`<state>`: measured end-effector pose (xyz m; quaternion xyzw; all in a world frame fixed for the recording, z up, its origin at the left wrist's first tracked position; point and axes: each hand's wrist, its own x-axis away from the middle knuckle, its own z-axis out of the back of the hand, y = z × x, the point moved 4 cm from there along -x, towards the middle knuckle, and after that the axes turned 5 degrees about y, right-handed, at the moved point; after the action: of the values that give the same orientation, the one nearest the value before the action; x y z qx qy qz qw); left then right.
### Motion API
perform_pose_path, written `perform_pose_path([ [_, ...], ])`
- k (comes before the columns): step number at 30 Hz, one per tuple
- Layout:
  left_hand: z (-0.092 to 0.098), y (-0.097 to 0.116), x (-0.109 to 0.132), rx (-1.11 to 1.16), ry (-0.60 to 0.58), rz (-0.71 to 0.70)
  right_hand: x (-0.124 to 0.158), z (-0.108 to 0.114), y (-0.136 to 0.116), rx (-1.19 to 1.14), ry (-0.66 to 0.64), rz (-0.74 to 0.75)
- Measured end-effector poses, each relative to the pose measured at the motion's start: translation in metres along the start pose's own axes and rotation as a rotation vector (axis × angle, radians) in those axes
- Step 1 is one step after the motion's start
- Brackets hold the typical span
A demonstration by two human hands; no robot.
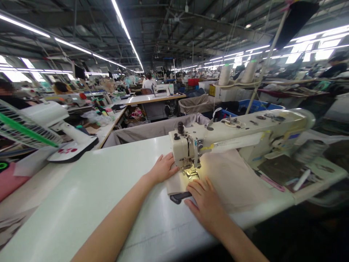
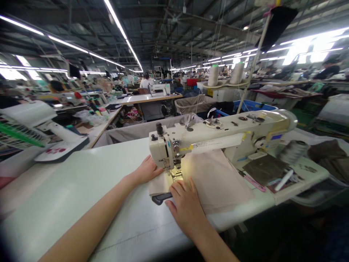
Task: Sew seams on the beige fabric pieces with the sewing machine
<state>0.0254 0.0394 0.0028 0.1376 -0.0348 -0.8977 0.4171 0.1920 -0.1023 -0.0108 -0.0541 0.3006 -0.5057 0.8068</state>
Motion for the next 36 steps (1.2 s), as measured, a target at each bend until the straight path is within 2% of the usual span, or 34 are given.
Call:
perform_pose_path([
  [5,0.006,0.000,-0.005,-0.032,0.034,0.005,-0.006,0.003,-0.002,-0.010,0.001,-0.005],
  [8,0.013,0.015,0.000,-0.072,0.096,0.045,-0.005,0.003,-0.001,-0.015,0.001,0.006],
  [11,0.014,0.044,0.022,-0.072,0.112,0.051,-0.001,0.003,0.001,-0.005,-0.003,0.021],
  [14,0.008,0.078,0.054,0.070,0.032,-0.121,0.004,0.002,0.002,0.017,0.000,0.044],
  [17,0.007,0.092,0.075,0.112,0.059,-0.194,0.008,0.003,0.003,0.031,0.006,0.060],
  [20,0.007,0.092,0.078,0.110,0.051,-0.226,0.007,0.003,0.004,0.028,0.001,0.058],
  [31,0.014,0.068,0.050,0.101,0.048,-0.235,-0.022,-0.002,0.010,0.040,0.000,0.058],
  [36,0.016,0.061,0.044,0.092,0.074,-0.236,-0.019,0.001,0.009,0.013,-0.002,0.042],
])
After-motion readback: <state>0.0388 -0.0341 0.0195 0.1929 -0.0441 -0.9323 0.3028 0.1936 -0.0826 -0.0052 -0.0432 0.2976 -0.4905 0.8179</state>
